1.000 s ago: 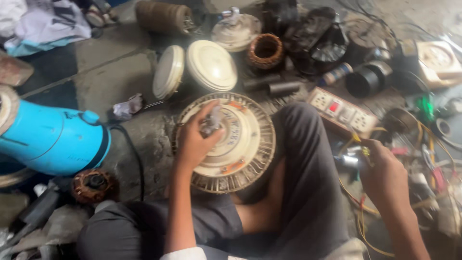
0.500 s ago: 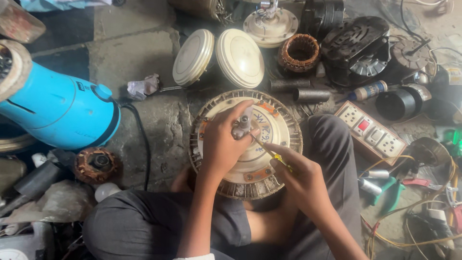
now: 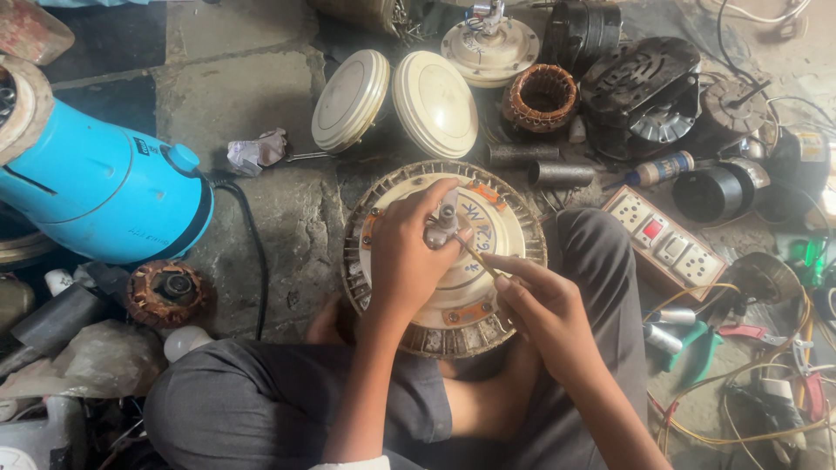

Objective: The person sits on the floor and repairs an electric motor stator. They use a screwdriver to adjust components and connect wires to the central hub, then use a long-handled tool to press down on the stator's center.

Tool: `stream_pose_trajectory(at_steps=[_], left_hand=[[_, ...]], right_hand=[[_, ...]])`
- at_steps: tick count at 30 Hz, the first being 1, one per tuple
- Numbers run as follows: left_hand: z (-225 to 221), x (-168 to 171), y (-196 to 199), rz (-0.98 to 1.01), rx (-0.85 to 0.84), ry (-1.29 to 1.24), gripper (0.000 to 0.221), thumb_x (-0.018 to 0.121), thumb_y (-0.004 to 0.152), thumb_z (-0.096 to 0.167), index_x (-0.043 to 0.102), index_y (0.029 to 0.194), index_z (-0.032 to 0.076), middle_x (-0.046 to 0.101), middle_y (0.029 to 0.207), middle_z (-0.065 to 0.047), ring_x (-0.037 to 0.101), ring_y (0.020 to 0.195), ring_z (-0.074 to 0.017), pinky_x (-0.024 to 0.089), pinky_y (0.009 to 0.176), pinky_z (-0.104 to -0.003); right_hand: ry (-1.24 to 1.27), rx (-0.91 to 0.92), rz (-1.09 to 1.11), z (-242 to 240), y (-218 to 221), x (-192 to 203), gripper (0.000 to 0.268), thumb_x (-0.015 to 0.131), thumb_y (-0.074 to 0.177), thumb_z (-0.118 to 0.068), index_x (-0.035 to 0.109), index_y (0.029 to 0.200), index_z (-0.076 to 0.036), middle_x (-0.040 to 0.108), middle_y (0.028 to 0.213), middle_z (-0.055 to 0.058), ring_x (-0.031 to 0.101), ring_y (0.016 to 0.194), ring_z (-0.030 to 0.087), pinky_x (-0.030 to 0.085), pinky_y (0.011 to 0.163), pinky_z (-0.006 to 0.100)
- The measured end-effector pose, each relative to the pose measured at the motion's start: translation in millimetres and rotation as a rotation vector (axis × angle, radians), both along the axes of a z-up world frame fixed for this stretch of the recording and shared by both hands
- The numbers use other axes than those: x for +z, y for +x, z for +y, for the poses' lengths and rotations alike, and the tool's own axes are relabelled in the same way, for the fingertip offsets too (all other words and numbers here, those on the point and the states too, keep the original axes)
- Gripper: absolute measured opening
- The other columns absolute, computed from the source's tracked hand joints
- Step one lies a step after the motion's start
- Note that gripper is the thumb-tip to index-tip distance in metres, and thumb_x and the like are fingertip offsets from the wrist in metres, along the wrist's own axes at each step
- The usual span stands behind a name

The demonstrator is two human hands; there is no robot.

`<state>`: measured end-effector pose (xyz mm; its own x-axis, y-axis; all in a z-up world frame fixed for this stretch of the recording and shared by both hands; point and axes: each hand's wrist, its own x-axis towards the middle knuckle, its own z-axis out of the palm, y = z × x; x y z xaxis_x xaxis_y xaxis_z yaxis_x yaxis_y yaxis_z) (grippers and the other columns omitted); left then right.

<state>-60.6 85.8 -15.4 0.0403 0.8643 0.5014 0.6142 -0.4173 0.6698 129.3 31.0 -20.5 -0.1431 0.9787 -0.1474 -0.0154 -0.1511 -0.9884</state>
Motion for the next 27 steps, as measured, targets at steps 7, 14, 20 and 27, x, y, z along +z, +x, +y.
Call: stream_pose_trajectory(at_steps=[7,14,20,27], left_hand=[[0,-2,1,-0.001,0.022,-0.008,0.059,0.083,0.078,0.018,0.062,0.134,0.017,0.073,0.113,-0.007,0.065,0.107,-0.0327,0.046,0.095,-0.046],[-1,-3,4,-0.001,0.049,-0.011,0.059,0.082,0.076,0.015,0.064,0.132,0.02,0.072,0.109,-0.005,0.064,0.104,-0.0317,0.045,0.095,-0.046],[-1,-8,6,-0.004,0.088,-0.011,0.058,0.083,0.076,0.013,0.064,0.13,0.02,0.072,0.107,-0.004,0.063,0.104,-0.0313,0.043,0.097,-0.047],[-5,-5,8,-0.014,0.115,-0.026,0.066,0.084,0.072,0.013,0.062,0.134,0.015,0.071,0.116,-0.007,0.061,0.11,-0.0341,0.042,0.099,-0.048]], right_hand=[[-0.249,0.003,0.296,7,5,-3,0.035,0.06,0.093,-0.015,0.068,0.124,0.0,0.058,0.067,0.001,0.04,0.05,0.005,0.03,0.044,0.021],[-0.605,0.388,0.678,30,28,1,0.034,0.052,0.104,-0.025,0.061,0.12,0.004,0.038,0.057,-0.004,0.028,0.038,0.003,0.023,0.033,0.019],[0.441,0.297,-0.278,26,17,8,0.024,0.062,0.104,-0.018,0.065,0.119,0.001,0.06,0.077,0.001,0.056,0.063,0.009,0.044,0.052,0.022],[0.135,0.21,-0.216,22,24,-2,0.041,0.072,0.09,-0.014,0.069,0.13,-0.006,0.065,0.072,0.004,0.06,0.069,0.009,0.05,0.059,0.025]])
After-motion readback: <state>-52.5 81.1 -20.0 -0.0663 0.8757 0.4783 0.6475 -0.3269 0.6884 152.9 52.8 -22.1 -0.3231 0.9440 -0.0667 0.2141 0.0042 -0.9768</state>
